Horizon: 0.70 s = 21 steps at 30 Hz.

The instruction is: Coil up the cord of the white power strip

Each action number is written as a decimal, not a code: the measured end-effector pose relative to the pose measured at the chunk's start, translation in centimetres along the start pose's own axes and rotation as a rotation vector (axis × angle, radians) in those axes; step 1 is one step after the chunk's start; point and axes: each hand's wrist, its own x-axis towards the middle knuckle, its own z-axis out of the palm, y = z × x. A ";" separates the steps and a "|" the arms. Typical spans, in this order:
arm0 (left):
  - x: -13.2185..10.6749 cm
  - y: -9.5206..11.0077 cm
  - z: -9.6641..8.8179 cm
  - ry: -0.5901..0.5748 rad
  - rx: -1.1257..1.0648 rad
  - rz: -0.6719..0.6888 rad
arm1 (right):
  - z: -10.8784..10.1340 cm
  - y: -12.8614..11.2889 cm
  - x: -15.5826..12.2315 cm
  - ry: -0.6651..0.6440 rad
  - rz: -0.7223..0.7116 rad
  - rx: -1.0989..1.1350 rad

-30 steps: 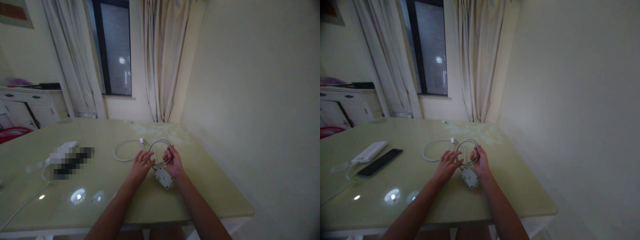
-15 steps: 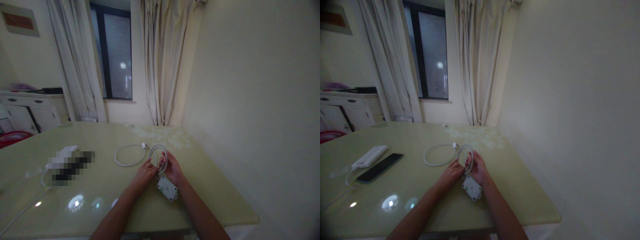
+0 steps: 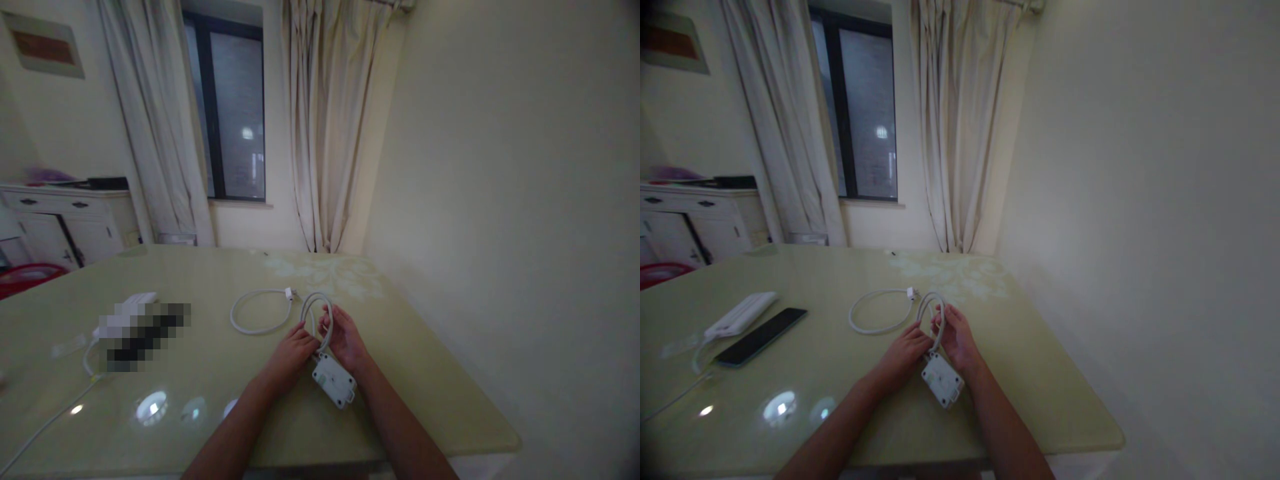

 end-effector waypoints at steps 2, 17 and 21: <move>-0.1 0.0 0.0 0.001 -0.004 0.007 | -0.1 0.1 0.1 0.000 -0.013 -0.020; 0.1 0.6 -0.6 0.034 -0.091 -0.001 | -0.9 1.2 1.2 -0.007 -0.206 -0.403; -0.1 0.5 -0.5 0.015 -0.095 0.000 | -0.7 1.2 0.9 -0.025 -0.215 -0.356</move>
